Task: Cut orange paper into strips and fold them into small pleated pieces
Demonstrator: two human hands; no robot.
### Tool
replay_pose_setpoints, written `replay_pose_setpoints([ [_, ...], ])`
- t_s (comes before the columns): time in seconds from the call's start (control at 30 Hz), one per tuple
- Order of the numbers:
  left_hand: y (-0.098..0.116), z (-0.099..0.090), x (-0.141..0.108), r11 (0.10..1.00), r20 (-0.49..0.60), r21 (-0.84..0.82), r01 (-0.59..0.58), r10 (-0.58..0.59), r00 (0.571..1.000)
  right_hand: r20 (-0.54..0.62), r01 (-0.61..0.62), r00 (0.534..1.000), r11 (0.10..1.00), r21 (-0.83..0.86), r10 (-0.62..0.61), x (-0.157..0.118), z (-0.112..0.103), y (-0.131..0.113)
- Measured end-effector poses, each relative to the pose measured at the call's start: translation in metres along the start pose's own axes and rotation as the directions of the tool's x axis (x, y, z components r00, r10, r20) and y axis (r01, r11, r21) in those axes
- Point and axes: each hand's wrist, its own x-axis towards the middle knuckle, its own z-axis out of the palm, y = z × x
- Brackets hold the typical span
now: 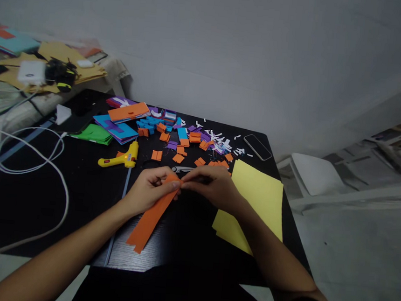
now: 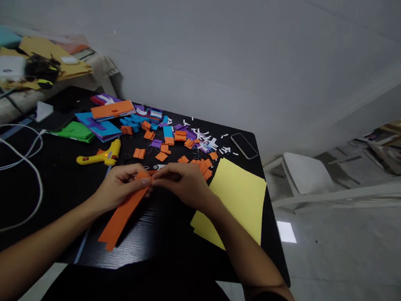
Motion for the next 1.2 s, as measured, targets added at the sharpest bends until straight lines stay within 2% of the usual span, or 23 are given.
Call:
replay_pose_setpoints([
  [0.33,-0.002,0.001,0.000,0.997,-0.017,0.051,-0.053,0.053,0.998,0.124,-0.131,0.986,0.979,0.158,0.112,0.000,0.002,0.001],
  [0.53,-0.005,0.001,0.000,0.998,-0.014,0.055,-0.042,0.043,0.999,0.140,-0.209,0.973,0.958,0.198,0.183,0.000,0.005,-0.001],
  [0.77,-0.005,0.001,0.000,1.000,0.007,0.023,-0.011,0.010,1.000,0.124,-0.210,0.974,0.960,0.185,0.189,0.000,0.006,-0.003],
  [0.97,-0.006,0.003,0.001,0.994,-0.026,0.089,-0.059,0.061,0.998,0.110,-0.228,0.971,0.955,0.189,0.210,0.001,0.008,-0.002],
  [1.07,-0.005,0.004,0.002,1.000,-0.003,0.023,-0.014,0.014,1.000,0.094,-0.244,0.969,0.944,0.224,0.228,0.002,0.008,0.000],
  [1.2,-0.005,0.005,0.002,0.984,0.054,-0.120,0.128,-0.123,0.991,0.065,-0.266,0.964,0.935,0.235,0.257,0.004,0.007,0.002],
])
